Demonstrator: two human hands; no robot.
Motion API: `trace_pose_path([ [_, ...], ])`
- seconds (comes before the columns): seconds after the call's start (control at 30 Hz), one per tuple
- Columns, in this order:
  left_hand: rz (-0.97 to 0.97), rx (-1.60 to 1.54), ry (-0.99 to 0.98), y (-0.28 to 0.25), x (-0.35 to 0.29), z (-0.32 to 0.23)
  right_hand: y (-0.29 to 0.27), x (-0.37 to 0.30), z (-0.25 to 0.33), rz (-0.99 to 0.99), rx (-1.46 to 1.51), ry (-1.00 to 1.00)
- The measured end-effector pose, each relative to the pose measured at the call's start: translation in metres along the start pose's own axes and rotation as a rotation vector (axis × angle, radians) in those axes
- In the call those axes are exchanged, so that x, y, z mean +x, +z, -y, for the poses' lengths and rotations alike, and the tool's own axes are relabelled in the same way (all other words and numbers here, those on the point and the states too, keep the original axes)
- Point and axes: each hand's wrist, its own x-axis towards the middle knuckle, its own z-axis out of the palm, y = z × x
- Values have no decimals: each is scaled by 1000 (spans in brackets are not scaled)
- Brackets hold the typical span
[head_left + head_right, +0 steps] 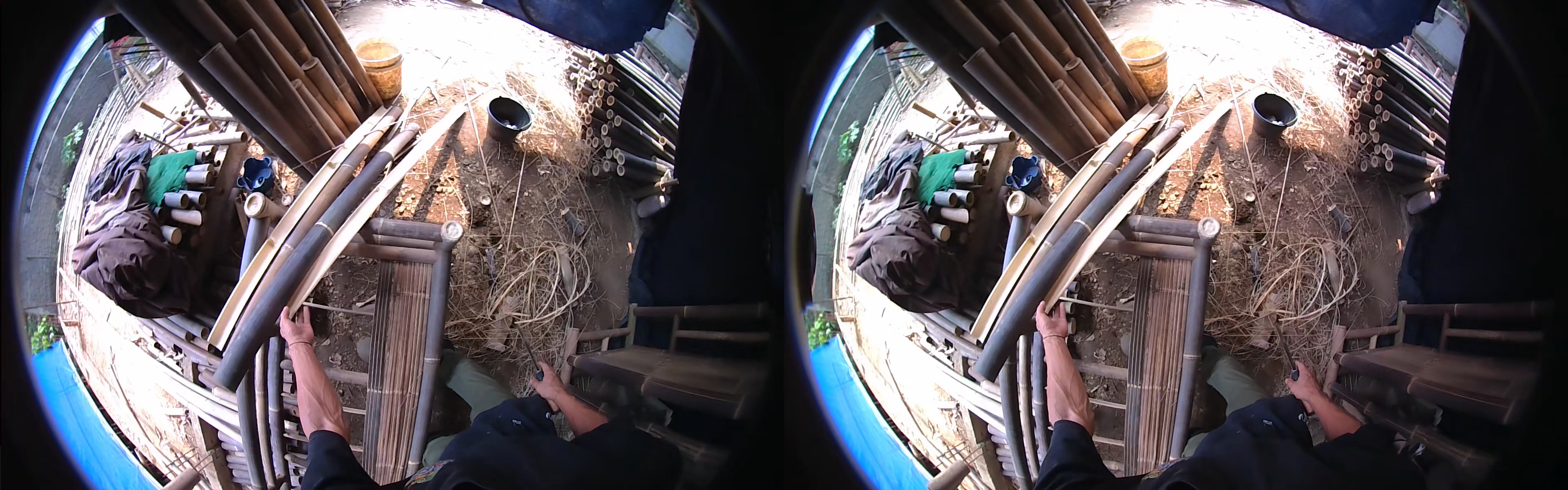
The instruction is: The person uses a machete to split long bamboo poles into thin strips. They repeatedly strike the bamboo against a wooden block to drive the blade through the material, separating it into usable pieces.
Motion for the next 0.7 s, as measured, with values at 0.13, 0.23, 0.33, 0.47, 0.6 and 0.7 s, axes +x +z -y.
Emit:
trace_pose_path([
  [0.13,-115,270,44,15,-15,7,-40,3,71,52,-104,4],
  [0.23,96,490,117,28,-82,6,-54,23,118,16,-200,-301],
  [0.33,346,775,265,57,-180,11,-54,62,176,-88,-326,-586],
  [0.47,473,931,350,95,-294,-6,-62,101,271,-109,-216,-640],
  [0.6,427,776,274,94,-384,-61,-72,123,316,-220,17,-660],
  [0.7,436,740,604,91,-440,-104,-73,75,325,-159,90,-649],
])
